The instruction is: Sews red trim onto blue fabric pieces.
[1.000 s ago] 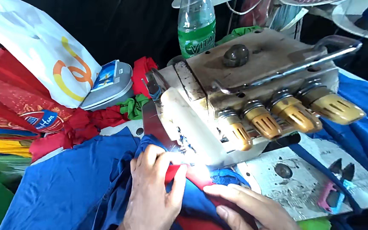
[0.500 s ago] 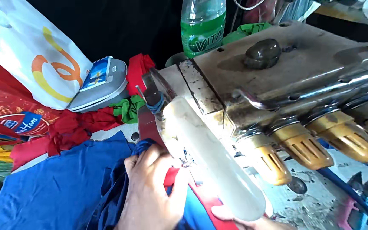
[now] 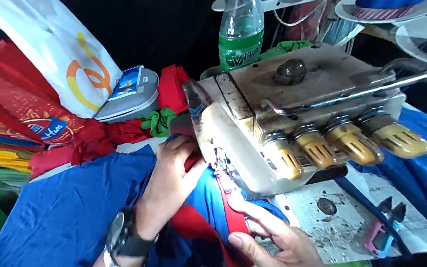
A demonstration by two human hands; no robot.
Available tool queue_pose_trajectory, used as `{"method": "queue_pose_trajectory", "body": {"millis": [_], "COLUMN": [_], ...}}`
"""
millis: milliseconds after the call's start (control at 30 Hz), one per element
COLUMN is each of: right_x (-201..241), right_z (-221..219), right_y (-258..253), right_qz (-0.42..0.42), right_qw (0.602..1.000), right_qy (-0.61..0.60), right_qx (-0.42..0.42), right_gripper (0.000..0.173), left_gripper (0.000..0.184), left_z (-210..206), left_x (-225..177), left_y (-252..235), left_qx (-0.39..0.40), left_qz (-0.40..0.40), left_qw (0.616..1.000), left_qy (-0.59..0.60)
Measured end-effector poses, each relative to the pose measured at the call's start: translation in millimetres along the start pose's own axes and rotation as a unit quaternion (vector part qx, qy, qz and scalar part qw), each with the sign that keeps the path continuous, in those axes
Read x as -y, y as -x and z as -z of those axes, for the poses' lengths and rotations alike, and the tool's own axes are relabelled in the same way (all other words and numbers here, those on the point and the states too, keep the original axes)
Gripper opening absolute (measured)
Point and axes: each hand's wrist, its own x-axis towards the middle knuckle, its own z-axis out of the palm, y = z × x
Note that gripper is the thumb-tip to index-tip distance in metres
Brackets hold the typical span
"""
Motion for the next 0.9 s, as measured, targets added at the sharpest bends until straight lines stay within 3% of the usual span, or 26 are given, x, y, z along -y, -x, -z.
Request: {"method": "queue_pose_trajectory", "body": {"millis": [67,200,400,900], "right_x": [-8,-11,-13,-17], "right_z": [-3,-5,-7,-13], "right_y": [3,10,14,-4], "right_qz": [0.018,0.041,0.047,-0.023], "right_qw": [1.0,0.998,0.998,0.997], "right_qy": [0.011,0.026,-0.007,-0.042], "right_qx": [-0.015,-0.035,-0.032,-0.06], "right_gripper": [0.042,0.041,0.043,0.042], "left_gripper": [0.025,0.027,0.028,0.016], "left_z": [7,-9,-22,-14], "left_x": [-23,-59,-44,-19], "left_y": [20,64,70,42], "left_qx": [-0.031,-0.053,-0.061,-0.031], "left_qz": [0.028,0.03,-0.035,-0.06], "left_qw": [0.997,0.998,0.997,0.997], "left_qy": [-0.066,-0.025,-0.02,0.036]}}
